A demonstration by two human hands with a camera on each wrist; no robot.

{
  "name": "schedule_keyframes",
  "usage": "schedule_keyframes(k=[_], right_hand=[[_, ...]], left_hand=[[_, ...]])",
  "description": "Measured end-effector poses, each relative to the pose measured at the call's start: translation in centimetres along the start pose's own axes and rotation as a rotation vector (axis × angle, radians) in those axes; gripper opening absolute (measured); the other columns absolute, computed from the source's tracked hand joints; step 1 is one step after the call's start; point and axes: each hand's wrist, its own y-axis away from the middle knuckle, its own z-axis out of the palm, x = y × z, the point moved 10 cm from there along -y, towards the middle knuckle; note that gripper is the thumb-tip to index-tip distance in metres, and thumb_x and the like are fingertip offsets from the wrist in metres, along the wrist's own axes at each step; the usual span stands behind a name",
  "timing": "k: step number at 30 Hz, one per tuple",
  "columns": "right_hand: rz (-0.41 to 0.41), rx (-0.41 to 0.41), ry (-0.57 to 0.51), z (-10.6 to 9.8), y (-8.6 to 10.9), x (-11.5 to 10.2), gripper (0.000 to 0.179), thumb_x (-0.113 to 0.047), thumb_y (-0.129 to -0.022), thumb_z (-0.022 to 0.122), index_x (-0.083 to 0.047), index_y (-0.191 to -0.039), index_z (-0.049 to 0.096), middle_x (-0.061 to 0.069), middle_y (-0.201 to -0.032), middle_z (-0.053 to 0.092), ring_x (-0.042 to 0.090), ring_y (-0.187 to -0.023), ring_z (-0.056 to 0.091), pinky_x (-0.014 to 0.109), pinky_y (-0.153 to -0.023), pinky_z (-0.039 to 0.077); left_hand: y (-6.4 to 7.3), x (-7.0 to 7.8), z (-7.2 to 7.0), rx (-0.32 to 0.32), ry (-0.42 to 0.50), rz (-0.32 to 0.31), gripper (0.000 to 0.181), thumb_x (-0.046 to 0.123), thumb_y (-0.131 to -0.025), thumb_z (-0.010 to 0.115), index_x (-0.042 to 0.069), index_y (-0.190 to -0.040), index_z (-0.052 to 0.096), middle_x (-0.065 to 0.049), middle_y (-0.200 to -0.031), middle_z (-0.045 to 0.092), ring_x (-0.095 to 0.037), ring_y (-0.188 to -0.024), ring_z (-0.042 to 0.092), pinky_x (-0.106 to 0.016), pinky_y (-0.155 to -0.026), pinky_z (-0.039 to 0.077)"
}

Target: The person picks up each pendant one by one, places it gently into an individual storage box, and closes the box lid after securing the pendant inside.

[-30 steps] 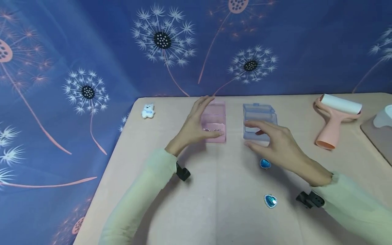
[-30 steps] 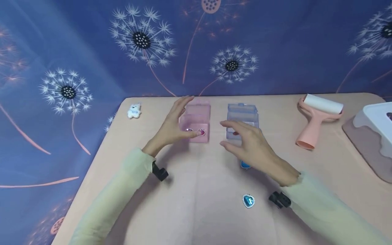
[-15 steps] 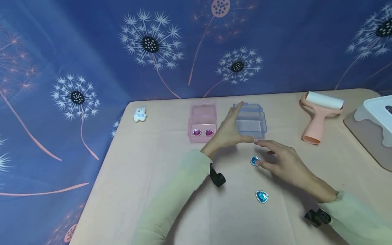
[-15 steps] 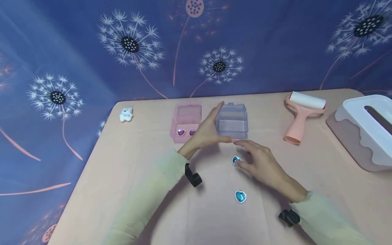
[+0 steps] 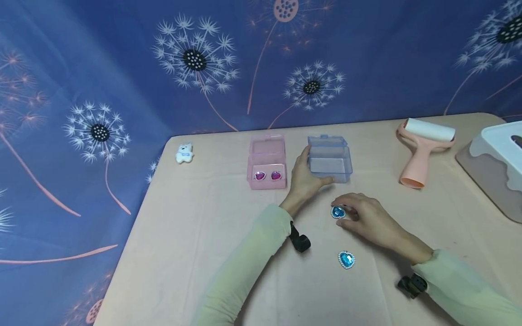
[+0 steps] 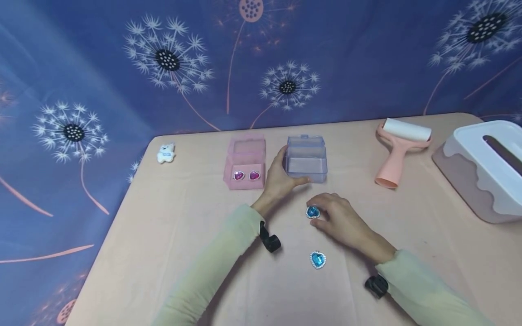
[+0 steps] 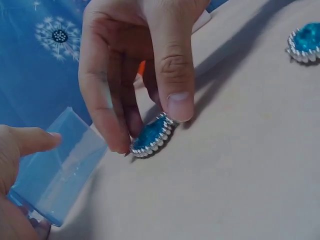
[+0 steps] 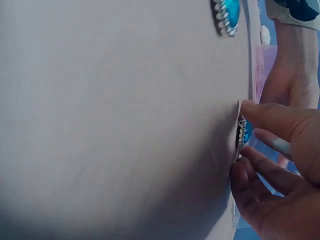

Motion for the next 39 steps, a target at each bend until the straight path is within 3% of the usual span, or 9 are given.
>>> schedule_keyframes(k=[6,14,25,30,39], right_hand=[[0.000,-0.034,0.034,0.3,-0.2,0.2,0.029,-0.004,-0.077,0.079,-0.010,-0.104,0.071,0.006,-0.107,0.069,0.014,-0.084,0.058,0.030,-0.069,0.049],[-0.043,-0.004,0.038,0.2,-0.6,0.1,0.028,-0.005,-0.074,0.081,-0.011,-0.099,0.072,0.001,-0.099,0.070,0.010,-0.078,0.055,0.024,-0.065,0.048],[-0.125,0.165,0.069,-4.0,-1.1,-1.9,0.031,-0.001,-0.067,0.083,-0.009,-0.095,0.072,0.002,-0.095,0.071,0.013,-0.072,0.068,0.028,-0.063,0.056],[-0.163,0.268,0.088,-5.8,-1.6,-3.1,0.032,0.001,-0.066,0.082,-0.008,-0.095,0.072,0.004,-0.095,0.071,0.015,-0.067,0.068,0.019,-0.062,0.051],[-0.160,0.345,0.051,-7.9,-2.8,-3.8,0.033,0.005,-0.067,0.079,-0.006,-0.097,0.071,0.006,-0.097,0.071,0.019,-0.065,0.069,0.006,-0.067,0.045]], left_hand=[[-0.4,-0.2,0.1,0.008,0.022,0.025,0.106,0.017,-0.065,0.090,0.016,-0.152,0.028,-0.009,-0.144,0.047,-0.025,-0.130,0.049,-0.038,-0.110,0.039],[-0.7,-0.3,0.1,-0.004,-0.031,0.044,0.102,0.028,-0.068,0.089,0.017,-0.151,0.030,-0.008,-0.144,0.048,-0.023,-0.130,0.049,-0.039,-0.109,0.041],[-1.0,-0.1,0.1,0.003,-0.058,0.077,0.099,0.031,-0.068,0.088,0.015,-0.149,0.033,-0.008,-0.140,0.051,-0.022,-0.126,0.052,-0.038,-0.106,0.043],[-0.9,-0.2,0.0,0.005,-0.072,0.072,0.099,0.033,-0.068,0.088,0.016,-0.149,0.033,-0.007,-0.141,0.051,-0.021,-0.125,0.052,-0.037,-0.105,0.044],[-1.1,-0.4,0.2,-0.006,-0.085,0.059,0.099,0.033,-0.068,0.087,0.017,-0.149,0.032,-0.006,-0.142,0.049,-0.023,-0.127,0.051,-0.039,-0.106,0.044]])
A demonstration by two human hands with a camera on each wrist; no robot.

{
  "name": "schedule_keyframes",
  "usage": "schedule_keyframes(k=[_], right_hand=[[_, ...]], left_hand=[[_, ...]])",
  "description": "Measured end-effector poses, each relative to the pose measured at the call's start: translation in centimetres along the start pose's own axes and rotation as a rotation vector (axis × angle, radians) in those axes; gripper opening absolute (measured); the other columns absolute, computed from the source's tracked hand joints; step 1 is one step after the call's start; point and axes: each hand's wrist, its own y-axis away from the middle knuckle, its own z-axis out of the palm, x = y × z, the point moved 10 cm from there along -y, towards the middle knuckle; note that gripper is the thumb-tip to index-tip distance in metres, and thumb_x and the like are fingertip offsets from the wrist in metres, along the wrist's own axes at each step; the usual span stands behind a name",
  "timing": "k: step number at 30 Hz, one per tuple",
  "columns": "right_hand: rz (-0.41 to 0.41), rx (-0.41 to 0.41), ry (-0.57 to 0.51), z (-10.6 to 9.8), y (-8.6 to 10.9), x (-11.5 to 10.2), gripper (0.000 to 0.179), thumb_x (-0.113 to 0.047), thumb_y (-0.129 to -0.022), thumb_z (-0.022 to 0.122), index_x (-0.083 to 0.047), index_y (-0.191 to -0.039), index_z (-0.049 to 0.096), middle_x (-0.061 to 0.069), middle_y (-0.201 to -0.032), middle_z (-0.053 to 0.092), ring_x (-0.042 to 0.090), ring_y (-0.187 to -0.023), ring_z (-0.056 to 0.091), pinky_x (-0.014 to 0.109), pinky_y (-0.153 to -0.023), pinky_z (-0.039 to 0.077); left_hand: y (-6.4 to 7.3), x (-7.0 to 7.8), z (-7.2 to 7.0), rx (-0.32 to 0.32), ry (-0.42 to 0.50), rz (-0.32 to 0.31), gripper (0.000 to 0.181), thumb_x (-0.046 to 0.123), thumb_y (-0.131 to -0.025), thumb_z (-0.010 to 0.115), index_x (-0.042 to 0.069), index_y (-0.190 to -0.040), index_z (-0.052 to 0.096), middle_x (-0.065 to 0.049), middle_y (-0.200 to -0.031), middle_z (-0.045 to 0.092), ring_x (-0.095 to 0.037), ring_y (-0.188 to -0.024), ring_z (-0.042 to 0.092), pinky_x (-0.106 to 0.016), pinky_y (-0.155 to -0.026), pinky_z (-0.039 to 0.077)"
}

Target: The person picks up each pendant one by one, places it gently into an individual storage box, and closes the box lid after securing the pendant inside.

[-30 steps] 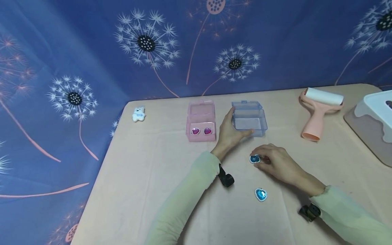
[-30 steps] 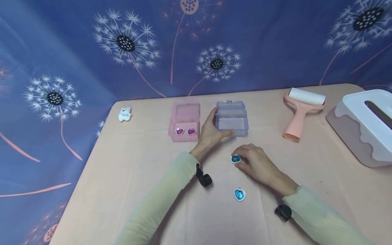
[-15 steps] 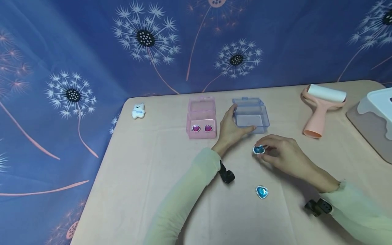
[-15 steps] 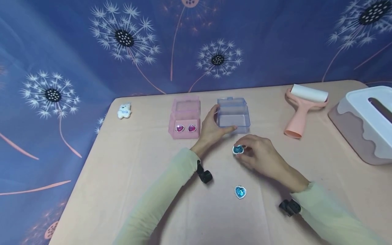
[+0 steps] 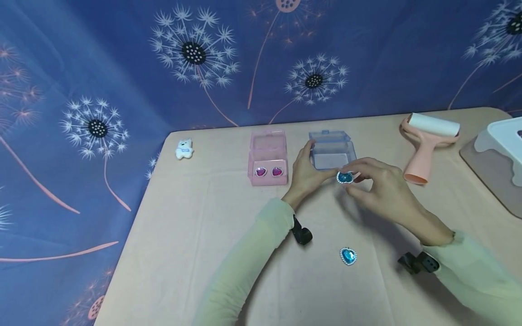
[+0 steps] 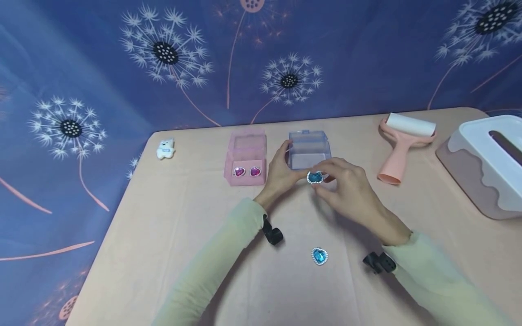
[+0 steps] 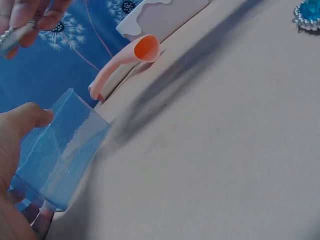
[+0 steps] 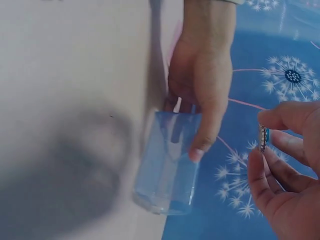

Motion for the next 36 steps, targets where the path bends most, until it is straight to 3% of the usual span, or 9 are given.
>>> schedule_keyframes(k=[8,24,28,31,36], right_hand=[[0.010,0.027,0.028,-0.6,-1.7,0.7,0.030,0.004,-0.070,0.077,-0.005,-0.098,0.071,0.009,-0.098,0.071,0.023,-0.065,0.070,0.004,-0.067,0.040],[0.134,-0.051,-0.003,1.3,-4.6,3.8,0.021,-0.005,-0.080,0.075,-0.005,-0.101,0.072,0.013,-0.101,0.071,0.027,-0.075,0.070,0.000,-0.069,0.039],[0.159,-0.069,-0.004,2.3,-5.5,4.6,0.019,-0.006,-0.080,0.075,-0.005,-0.099,0.072,0.014,-0.101,0.071,0.028,-0.078,0.070,0.022,-0.068,0.055],[0.166,-0.094,-0.021,3.3,-6.0,5.0,0.018,-0.005,-0.081,0.073,-0.003,-0.100,0.072,0.016,-0.103,0.071,0.031,-0.081,0.070,0.043,-0.070,0.058],[0.210,-0.178,-0.031,5.2,-6.5,5.8,0.020,-0.005,-0.083,0.071,0.002,-0.102,0.070,0.023,-0.104,0.068,0.037,-0.084,0.069,0.050,-0.073,0.057]], left_hand=[[-0.1,0.1,0.0,-0.011,0.003,-0.012,0.098,0.031,-0.068,0.087,0.019,-0.149,0.033,-0.006,-0.140,0.050,-0.022,-0.125,0.052,-0.037,-0.104,0.045],[-0.2,-0.2,-0.1,-0.014,-0.010,-0.010,0.099,0.039,-0.069,0.085,0.020,-0.150,0.031,-0.003,-0.140,0.050,-0.021,-0.121,0.053,-0.037,-0.101,0.046],[-0.2,-0.3,-0.1,-0.018,-0.009,-0.016,0.098,0.039,-0.070,0.085,0.021,-0.150,0.031,-0.003,-0.139,0.050,-0.021,-0.119,0.053,-0.037,-0.099,0.046],[-0.1,-0.3,-0.1,-0.023,-0.010,-0.014,0.098,0.039,-0.070,0.085,0.021,-0.150,0.031,-0.003,-0.139,0.049,-0.021,-0.119,0.053,-0.036,-0.098,0.047],[-0.3,-0.3,-0.2,-0.020,-0.028,-0.001,0.098,0.040,-0.069,0.086,0.020,-0.149,0.032,-0.003,-0.139,0.050,-0.022,-0.119,0.054,-0.035,-0.098,0.048]])
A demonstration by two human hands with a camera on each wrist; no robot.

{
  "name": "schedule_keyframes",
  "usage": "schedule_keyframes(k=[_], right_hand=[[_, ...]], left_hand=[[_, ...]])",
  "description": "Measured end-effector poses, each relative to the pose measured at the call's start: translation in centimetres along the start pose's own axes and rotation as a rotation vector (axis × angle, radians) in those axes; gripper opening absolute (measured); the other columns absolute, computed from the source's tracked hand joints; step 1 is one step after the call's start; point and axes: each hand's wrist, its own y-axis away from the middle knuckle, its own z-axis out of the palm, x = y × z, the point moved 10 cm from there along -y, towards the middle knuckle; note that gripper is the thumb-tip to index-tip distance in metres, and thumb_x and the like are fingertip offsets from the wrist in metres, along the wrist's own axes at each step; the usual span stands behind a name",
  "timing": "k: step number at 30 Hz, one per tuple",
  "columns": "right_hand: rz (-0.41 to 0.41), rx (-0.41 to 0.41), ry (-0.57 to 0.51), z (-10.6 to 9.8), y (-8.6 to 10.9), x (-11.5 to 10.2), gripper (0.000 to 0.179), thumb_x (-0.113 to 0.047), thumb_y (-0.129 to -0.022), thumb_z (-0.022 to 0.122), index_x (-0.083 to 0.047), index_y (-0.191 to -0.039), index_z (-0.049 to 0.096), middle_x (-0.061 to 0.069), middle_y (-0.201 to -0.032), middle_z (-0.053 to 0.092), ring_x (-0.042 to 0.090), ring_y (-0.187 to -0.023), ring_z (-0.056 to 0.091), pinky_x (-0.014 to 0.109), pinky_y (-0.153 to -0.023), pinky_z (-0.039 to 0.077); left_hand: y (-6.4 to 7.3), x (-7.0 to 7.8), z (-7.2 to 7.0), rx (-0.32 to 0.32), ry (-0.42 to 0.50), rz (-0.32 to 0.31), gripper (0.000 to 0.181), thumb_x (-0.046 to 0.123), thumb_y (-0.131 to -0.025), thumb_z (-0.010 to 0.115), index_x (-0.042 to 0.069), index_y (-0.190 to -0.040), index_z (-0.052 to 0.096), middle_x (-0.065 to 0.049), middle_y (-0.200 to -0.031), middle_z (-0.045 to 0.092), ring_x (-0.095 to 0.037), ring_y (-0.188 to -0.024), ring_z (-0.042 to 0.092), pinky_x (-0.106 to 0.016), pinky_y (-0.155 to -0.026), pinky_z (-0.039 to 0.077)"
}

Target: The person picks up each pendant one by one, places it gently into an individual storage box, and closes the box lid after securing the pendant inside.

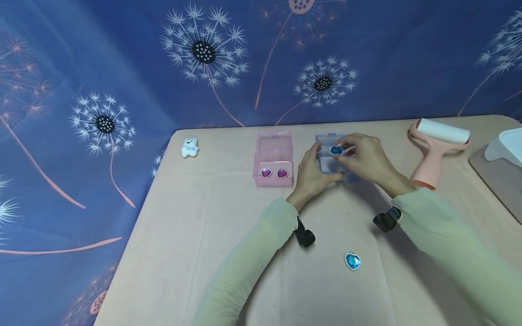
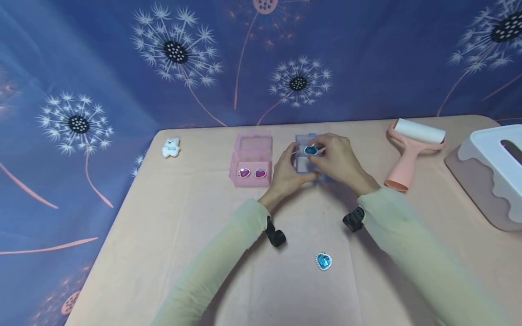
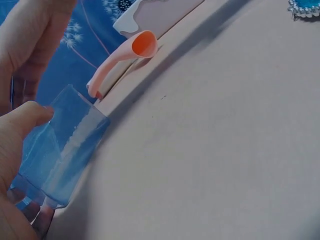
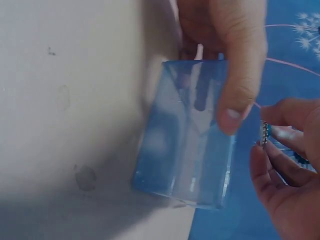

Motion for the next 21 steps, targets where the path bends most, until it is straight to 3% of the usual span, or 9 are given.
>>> schedule_keyframes(k=[10,21], right_hand=[[0.098,-0.239,0.054,3.5,-0.5,2.0,0.023,-0.006,-0.085,0.069,0.004,-0.106,0.069,0.025,-0.101,0.070,0.038,-0.091,0.069,0.048,-0.076,0.056],[0.094,-0.300,0.082,5.2,-1.4,2.8,0.019,-0.004,-0.080,0.073,0.005,-0.096,0.070,0.022,-0.091,0.072,0.036,-0.088,0.068,0.050,-0.081,0.053]], left_hand=[[0.0,0.0,0.3,-0.028,0.017,0.000,0.098,0.039,-0.069,0.086,0.019,-0.149,0.032,-0.003,-0.142,0.048,-0.023,-0.126,0.051,-0.036,-0.103,0.046],[-0.1,0.0,0.0,-0.012,0.008,0.017,0.097,0.036,-0.067,0.087,0.019,-0.148,0.035,-0.004,-0.142,0.048,-0.022,-0.126,0.052,-0.034,-0.102,0.046]])
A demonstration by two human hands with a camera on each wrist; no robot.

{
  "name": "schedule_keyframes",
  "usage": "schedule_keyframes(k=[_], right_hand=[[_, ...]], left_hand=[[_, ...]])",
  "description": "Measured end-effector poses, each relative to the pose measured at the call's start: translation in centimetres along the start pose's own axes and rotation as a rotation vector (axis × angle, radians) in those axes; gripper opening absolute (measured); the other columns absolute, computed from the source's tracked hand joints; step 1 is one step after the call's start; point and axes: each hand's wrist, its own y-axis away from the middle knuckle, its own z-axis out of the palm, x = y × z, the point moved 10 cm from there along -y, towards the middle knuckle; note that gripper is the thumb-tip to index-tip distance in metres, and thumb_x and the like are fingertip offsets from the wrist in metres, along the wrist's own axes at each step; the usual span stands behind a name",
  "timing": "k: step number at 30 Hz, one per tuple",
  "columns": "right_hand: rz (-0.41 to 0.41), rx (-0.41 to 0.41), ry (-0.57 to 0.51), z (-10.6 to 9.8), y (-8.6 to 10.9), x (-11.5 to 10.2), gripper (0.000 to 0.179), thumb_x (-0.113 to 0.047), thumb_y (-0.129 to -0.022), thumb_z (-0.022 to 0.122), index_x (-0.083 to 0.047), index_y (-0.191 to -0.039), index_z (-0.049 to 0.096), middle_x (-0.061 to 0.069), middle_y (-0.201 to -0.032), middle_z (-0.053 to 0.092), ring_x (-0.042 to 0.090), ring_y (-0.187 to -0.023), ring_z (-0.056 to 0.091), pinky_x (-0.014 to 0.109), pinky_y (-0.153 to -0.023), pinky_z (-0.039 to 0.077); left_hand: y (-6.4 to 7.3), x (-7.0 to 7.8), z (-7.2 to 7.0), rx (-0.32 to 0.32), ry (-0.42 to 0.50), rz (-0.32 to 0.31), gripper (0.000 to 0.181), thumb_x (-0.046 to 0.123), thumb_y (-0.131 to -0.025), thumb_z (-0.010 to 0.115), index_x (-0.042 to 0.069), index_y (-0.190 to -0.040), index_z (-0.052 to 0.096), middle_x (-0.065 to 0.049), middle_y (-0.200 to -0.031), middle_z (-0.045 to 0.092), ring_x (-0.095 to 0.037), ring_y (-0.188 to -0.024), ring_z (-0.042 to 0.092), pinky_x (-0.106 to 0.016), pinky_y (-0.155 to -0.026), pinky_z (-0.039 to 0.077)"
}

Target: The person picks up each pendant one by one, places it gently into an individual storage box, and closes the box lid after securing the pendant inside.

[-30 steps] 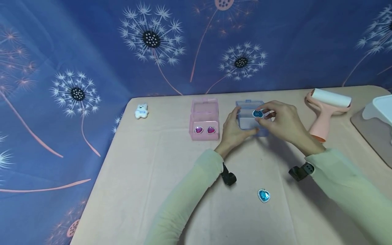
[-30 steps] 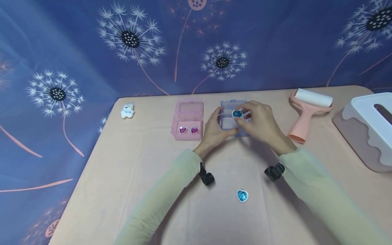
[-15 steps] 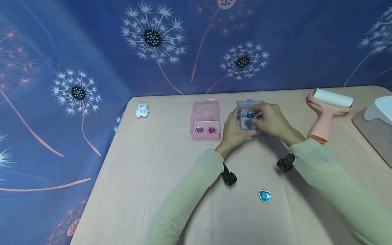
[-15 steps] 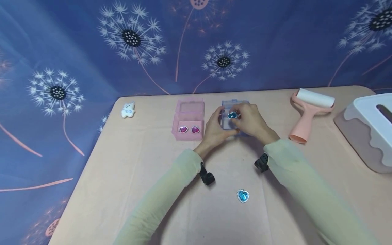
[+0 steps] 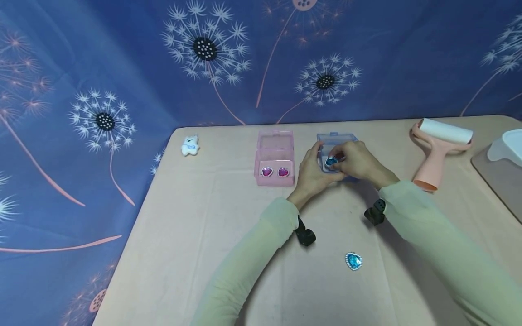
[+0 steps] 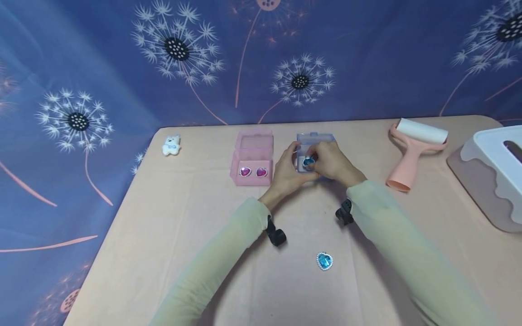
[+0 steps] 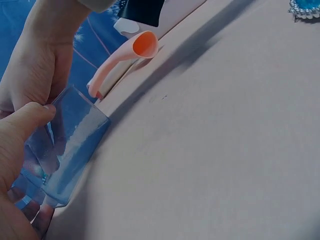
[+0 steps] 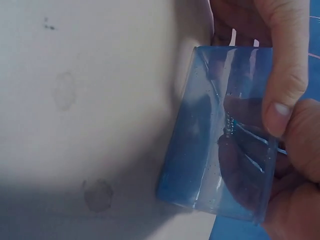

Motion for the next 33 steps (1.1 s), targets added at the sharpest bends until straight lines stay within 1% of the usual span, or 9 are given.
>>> schedule_keyframes(k=[5,7,12,15,21,25,28,33], right_hand=[[0.001,-0.022,0.048,0.3,-0.7,0.0,0.016,-0.006,-0.077,0.076,0.003,-0.089,0.072,0.015,-0.080,0.071,0.027,-0.076,0.064,0.046,-0.075,0.051],[0.013,-0.042,0.053,0.6,-0.8,0.1,0.016,-0.006,-0.077,0.077,0.003,-0.089,0.072,0.014,-0.079,0.071,0.026,-0.075,0.064,0.045,-0.074,0.051],[0.049,-0.082,0.045,1.1,-1.0,0.4,0.018,-0.006,-0.077,0.077,0.003,-0.091,0.072,0.017,-0.087,0.073,0.030,-0.083,0.067,0.047,-0.078,0.054],[0.056,-0.091,0.043,1.2,-1.0,0.4,0.019,-0.007,-0.077,0.078,0.004,-0.092,0.071,0.018,-0.088,0.073,0.032,-0.086,0.067,0.049,-0.083,0.052],[0.051,-0.104,0.051,1.3,-1.0,0.3,0.019,-0.010,-0.078,0.078,0.003,-0.091,0.072,0.017,-0.088,0.073,0.034,-0.088,0.066,0.054,-0.089,0.048],[0.045,-0.113,0.058,1.3,-0.9,0.3,0.019,-0.010,-0.079,0.076,0.003,-0.093,0.072,0.018,-0.090,0.074,0.036,-0.091,0.067,0.054,-0.089,0.049],[0.034,-0.094,0.065,1.1,-0.8,0.2,0.017,-0.010,-0.081,0.073,0.003,-0.092,0.072,0.017,-0.088,0.074,0.034,-0.088,0.068,0.051,-0.085,0.052],[-0.010,-0.007,0.065,-0.4,0.2,-0.4,0.018,-0.012,-0.085,0.066,0.003,-0.095,0.071,0.019,-0.089,0.074,0.034,-0.086,0.070,0.050,-0.080,0.054]], left_hand=[[0.1,0.0,-0.1,-0.002,0.000,0.000,0.098,0.036,-0.068,0.087,0.019,-0.148,0.034,-0.004,-0.144,0.047,-0.022,-0.127,0.052,-0.035,-0.103,0.046],[0.1,0.0,-0.1,-0.004,0.001,0.005,0.098,0.036,-0.068,0.087,0.019,-0.149,0.033,-0.004,-0.145,0.046,-0.022,-0.128,0.051,-0.035,-0.103,0.045],[0.2,0.1,0.0,-0.007,0.015,0.019,0.098,0.034,-0.069,0.087,0.018,-0.149,0.032,-0.006,-0.147,0.044,-0.024,-0.130,0.049,-0.037,-0.105,0.045],[0.2,0.1,0.0,-0.008,0.015,0.022,0.098,0.034,-0.069,0.086,0.017,-0.149,0.032,-0.006,-0.147,0.044,-0.024,-0.130,0.049,-0.037,-0.105,0.045],[0.2,0.1,0.0,-0.007,0.003,0.020,0.097,0.034,-0.069,0.086,0.018,-0.149,0.033,-0.005,-0.145,0.045,-0.022,-0.129,0.050,-0.036,-0.104,0.045],[0.3,0.2,-0.1,-0.006,0.003,0.016,0.097,0.034,-0.069,0.087,0.019,-0.148,0.033,-0.004,-0.146,0.045,-0.021,-0.130,0.049,-0.036,-0.105,0.044],[0.3,0.2,-0.1,0.002,0.001,0.019,0.097,0.035,-0.068,0.087,0.019,-0.148,0.034,-0.003,-0.146,0.045,-0.021,-0.129,0.049,-0.035,-0.105,0.044],[0.1,0.2,-0.2,0.009,0.004,0.028,0.097,0.036,-0.067,0.087,0.018,-0.147,0.035,-0.003,-0.144,0.047,-0.021,-0.128,0.050,-0.036,-0.105,0.044]])
